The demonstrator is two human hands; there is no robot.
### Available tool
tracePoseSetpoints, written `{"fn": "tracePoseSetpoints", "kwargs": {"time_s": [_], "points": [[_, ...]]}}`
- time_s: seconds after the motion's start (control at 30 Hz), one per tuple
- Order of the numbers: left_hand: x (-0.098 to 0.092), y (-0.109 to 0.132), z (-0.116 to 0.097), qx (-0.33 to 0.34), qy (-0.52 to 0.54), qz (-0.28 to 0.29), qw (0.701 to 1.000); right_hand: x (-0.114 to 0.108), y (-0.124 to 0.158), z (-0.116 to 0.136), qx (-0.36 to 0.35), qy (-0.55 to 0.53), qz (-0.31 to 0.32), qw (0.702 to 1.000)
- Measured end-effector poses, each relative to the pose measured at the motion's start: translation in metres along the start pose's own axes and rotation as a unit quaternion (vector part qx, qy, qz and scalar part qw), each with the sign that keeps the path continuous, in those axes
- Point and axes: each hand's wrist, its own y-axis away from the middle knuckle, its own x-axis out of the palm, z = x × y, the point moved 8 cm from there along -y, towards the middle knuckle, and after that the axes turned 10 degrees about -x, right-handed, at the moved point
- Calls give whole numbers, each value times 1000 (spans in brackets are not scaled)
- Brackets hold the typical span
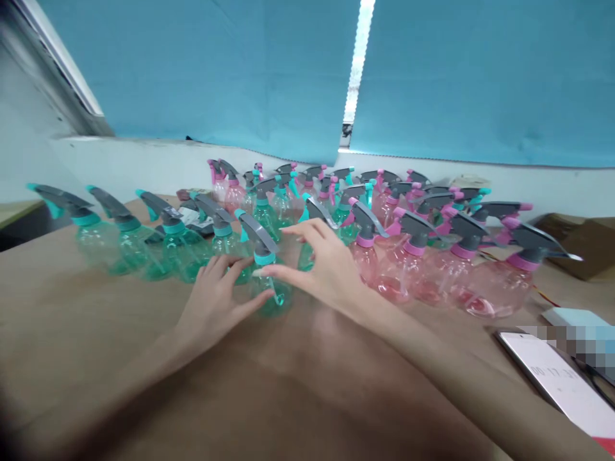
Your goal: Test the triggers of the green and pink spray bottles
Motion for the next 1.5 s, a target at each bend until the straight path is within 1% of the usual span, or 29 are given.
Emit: {"fn": "tracePoseSetpoints", "kwargs": {"time_s": [0.07, 0.17, 0.23, 0.33, 0.4, 0.5, 0.6, 0.67, 0.8, 0.9, 1.0, 1.07, 1.1, 1.13, 1.2, 1.23, 1.3, 1.37, 1.43, 1.5], "points": [[2, -8, 4, -1, -32, -3, 999, -18, -5, -5, 5, 19, -26, 999], [6, -20, 9, -4, -58, -20, 998, -45, -14, -8, -12, 97, -93, 991], [10, -26, 11, -5, -74, -27, 997, -55, -20, -9, -25, 145, -119, 982], [14, -32, 13, 0, -100, -35, 994, -62, -27, -11, -46, 190, -139, 971], [16, -34, 14, 1, -109, -38, 993, -63, -31, -11, -65, 219, -138, 964], [18, -37, 15, 5, -117, -41, 992, -55, -37, -16, -75, 268, -101, 955], [19, -40, 14, 11, -131, -42, 990, -44, -39, -26, -50, 314, -62, 946], [21, -42, 12, 12, -145, -35, 989, -37, -38, -33, -32, 327, -51, 943], [21, -44, 6, 14, -162, -23, 986, -28, -36, -36, -52, 313, -58, 946], [17, -43, 5, 9, -174, -28, 984, -25, -36, -38, -70, 287, -58, 954], [4, -37, 5, 8, -164, -61, 985, -27, -36, -39, -67, 251, -59, 964], [-5, -27, -3, 38, -120, -90, 988, -31, -35, -37, -59, 228, -60, 970], [-8, -21, -9, 67, -85, -95, 990, -33, -33, -35, -57, 219, -60, 972], [-6, -14, -17, 96, -43, -78, 991, -36, -31, -31, -58, 211, -60, 974], [-4, -1, -32, 126, 62, -48, 989, -41, -24, -20, -66, 199, -57, 976], [3, 3, -38, 118, 108, -9, 987, -45, -20, -14, -69, 194, -57, 977], [20, 10, -49, 76, 175, 70, 979, -53, -10, -1, -69, 187, -57, 978], [36, 16, -62, 41, 221, 131, 966, -60, 1, 12, -63, 181, -49, 980], [45, 21, -77, 37, 265, 165, 949, -69, 11, 24, -56, 181, -50, 981], [50, 24, -91, 43, 306, 179, 934, -80, 21, 32, -41, 171, -59, 983]]}}
